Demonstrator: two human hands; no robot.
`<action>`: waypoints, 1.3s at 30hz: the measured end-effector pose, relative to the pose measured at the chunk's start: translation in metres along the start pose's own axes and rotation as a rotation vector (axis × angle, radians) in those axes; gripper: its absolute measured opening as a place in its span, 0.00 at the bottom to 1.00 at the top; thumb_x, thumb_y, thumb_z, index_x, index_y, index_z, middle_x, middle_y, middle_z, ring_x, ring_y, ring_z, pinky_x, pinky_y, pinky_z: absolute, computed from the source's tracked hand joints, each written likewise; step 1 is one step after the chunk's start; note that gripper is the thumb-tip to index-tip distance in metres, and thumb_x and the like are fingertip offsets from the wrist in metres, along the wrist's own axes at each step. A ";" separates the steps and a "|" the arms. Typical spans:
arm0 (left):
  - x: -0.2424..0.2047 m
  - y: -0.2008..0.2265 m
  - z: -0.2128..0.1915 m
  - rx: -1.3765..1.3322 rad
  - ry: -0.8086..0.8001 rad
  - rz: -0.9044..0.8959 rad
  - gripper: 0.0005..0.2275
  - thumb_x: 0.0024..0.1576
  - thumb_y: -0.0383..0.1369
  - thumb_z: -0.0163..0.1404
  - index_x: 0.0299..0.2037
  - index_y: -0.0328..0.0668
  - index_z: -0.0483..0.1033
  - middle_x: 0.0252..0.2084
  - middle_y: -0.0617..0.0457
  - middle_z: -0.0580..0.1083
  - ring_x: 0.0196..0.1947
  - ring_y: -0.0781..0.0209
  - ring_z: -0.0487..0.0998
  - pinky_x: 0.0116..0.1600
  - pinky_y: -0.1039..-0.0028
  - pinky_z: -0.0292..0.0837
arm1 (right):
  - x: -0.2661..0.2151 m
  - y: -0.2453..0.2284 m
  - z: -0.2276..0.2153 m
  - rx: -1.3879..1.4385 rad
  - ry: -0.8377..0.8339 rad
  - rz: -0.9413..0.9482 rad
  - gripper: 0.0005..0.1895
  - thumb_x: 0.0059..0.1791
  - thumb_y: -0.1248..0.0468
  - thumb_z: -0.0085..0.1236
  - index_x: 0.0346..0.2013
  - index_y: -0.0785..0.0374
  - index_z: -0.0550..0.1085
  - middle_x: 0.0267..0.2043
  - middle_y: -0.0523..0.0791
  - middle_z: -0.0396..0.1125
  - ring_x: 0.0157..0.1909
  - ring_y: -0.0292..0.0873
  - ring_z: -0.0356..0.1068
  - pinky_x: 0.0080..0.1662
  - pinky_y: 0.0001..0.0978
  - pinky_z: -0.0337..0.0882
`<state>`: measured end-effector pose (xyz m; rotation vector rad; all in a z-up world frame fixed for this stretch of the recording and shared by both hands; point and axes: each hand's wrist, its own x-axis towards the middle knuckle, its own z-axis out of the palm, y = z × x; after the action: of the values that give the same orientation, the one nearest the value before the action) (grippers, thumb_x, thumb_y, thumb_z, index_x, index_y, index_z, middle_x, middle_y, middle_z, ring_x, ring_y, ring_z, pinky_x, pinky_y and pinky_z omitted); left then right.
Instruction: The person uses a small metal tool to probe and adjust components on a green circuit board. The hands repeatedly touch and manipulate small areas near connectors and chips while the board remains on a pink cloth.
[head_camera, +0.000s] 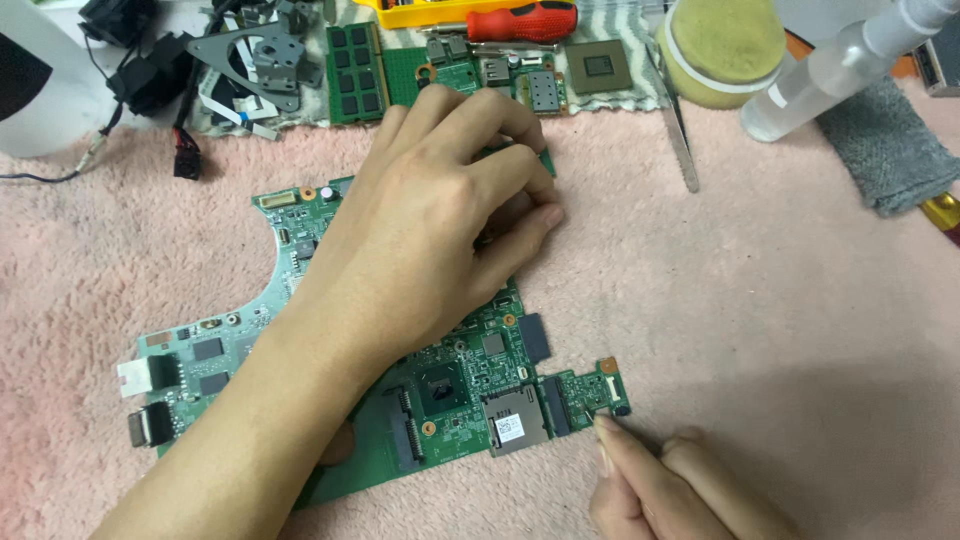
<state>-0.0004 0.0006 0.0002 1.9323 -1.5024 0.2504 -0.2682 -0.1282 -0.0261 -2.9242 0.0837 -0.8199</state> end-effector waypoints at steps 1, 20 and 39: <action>0.000 0.000 0.000 0.002 -0.001 -0.002 0.06 0.71 0.31 0.65 0.45 0.41 0.81 0.56 0.48 0.74 0.51 0.42 0.70 0.51 0.52 0.65 | -0.005 -0.001 0.002 0.003 0.000 0.000 0.13 0.53 0.69 0.55 0.43 0.56 0.87 0.20 0.38 0.63 0.18 0.37 0.60 0.26 0.31 0.64; 0.000 -0.003 0.005 0.023 0.021 -0.014 0.07 0.69 0.35 0.63 0.43 0.43 0.81 0.54 0.49 0.75 0.50 0.42 0.71 0.48 0.50 0.65 | -0.041 0.002 0.005 0.002 -0.182 0.338 0.16 0.51 0.58 0.62 0.51 0.39 0.89 0.31 0.31 0.76 0.25 0.29 0.74 0.33 0.28 0.70; -0.001 -0.002 0.006 0.037 0.024 -0.012 0.08 0.70 0.36 0.63 0.42 0.43 0.80 0.53 0.50 0.75 0.49 0.41 0.70 0.49 0.49 0.65 | -0.017 0.000 0.005 -0.087 -0.060 0.093 0.12 0.53 0.60 0.60 0.45 0.46 0.89 0.23 0.35 0.68 0.16 0.38 0.62 0.23 0.34 0.63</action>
<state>0.0000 -0.0024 -0.0058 1.9601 -1.4796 0.2973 -0.2801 -0.1265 -0.0389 -2.9969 0.2554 -0.7323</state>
